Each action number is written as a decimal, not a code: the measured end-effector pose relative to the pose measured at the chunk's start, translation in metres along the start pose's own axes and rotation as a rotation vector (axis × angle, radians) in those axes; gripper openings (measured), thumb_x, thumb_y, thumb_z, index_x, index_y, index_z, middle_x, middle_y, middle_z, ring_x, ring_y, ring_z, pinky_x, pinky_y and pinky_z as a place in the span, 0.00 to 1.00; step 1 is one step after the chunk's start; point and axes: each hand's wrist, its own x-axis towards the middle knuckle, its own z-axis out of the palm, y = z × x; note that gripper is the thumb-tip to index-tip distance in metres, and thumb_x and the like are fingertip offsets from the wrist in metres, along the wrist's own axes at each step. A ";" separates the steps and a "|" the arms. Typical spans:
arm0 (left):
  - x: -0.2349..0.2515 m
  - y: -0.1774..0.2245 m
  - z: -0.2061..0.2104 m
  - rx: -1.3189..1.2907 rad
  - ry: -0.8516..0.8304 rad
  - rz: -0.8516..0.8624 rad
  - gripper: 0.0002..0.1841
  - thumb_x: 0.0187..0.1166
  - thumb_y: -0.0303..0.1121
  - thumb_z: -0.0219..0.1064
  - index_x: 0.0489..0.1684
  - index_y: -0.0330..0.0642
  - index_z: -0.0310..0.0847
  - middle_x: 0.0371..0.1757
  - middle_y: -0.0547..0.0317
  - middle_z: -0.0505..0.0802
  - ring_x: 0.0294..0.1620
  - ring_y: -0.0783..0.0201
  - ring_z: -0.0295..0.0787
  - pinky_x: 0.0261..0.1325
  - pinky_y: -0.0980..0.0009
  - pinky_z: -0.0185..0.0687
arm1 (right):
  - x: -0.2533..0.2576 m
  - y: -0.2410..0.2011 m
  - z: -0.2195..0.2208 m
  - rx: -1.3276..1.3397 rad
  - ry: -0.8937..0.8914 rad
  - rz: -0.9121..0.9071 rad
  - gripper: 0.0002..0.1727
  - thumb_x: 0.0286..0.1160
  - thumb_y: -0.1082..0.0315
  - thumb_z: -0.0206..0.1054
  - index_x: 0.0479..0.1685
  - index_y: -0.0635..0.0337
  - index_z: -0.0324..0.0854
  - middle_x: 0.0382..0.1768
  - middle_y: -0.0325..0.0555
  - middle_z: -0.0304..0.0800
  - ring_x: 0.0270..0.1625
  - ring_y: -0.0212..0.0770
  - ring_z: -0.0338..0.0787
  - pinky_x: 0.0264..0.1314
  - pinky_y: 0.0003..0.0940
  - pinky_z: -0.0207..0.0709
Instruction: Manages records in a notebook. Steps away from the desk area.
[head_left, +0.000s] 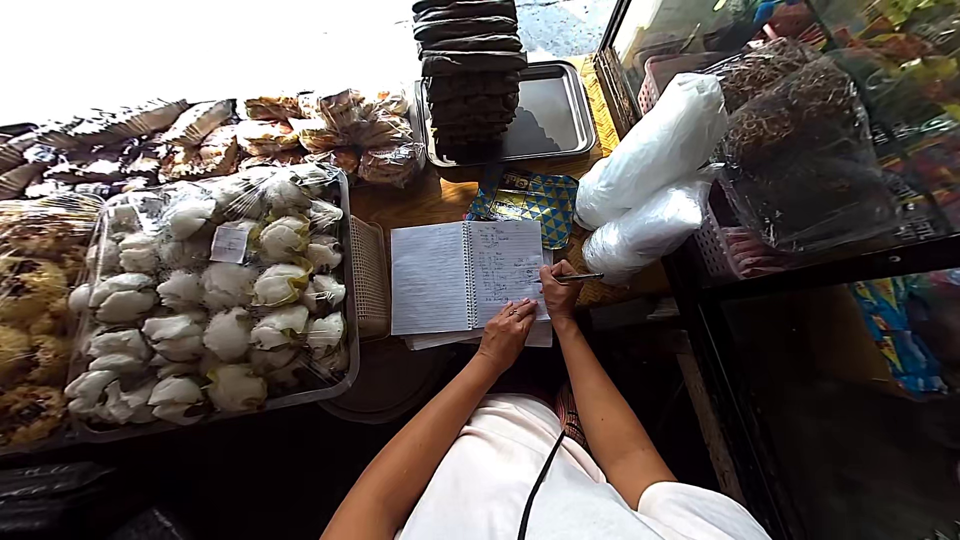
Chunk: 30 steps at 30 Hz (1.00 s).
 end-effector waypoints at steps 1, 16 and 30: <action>0.001 0.000 0.000 0.001 0.001 0.000 0.11 0.79 0.20 0.63 0.47 0.31 0.94 0.61 0.45 0.95 0.67 0.46 0.91 0.72 0.50 0.82 | 0.001 0.000 0.001 0.010 0.005 -0.003 0.19 0.68 0.75 0.69 0.13 0.52 0.66 0.13 0.31 0.74 0.12 0.22 0.73 0.17 0.20 0.72; 0.000 0.000 0.000 -0.013 -0.003 -0.009 0.12 0.79 0.20 0.62 0.46 0.30 0.94 0.62 0.44 0.95 0.67 0.45 0.91 0.73 0.49 0.82 | 0.001 -0.001 -0.001 0.025 -0.031 -0.014 0.19 0.67 0.74 0.70 0.13 0.53 0.68 0.13 0.32 0.76 0.12 0.23 0.74 0.17 0.20 0.72; -0.001 -0.001 0.001 0.007 0.000 0.002 0.12 0.79 0.20 0.62 0.47 0.31 0.94 0.61 0.45 0.95 0.68 0.46 0.91 0.73 0.50 0.82 | 0.002 0.000 -0.003 -0.062 -0.043 -0.059 0.20 0.67 0.74 0.67 0.12 0.52 0.64 0.14 0.32 0.70 0.14 0.22 0.67 0.19 0.19 0.63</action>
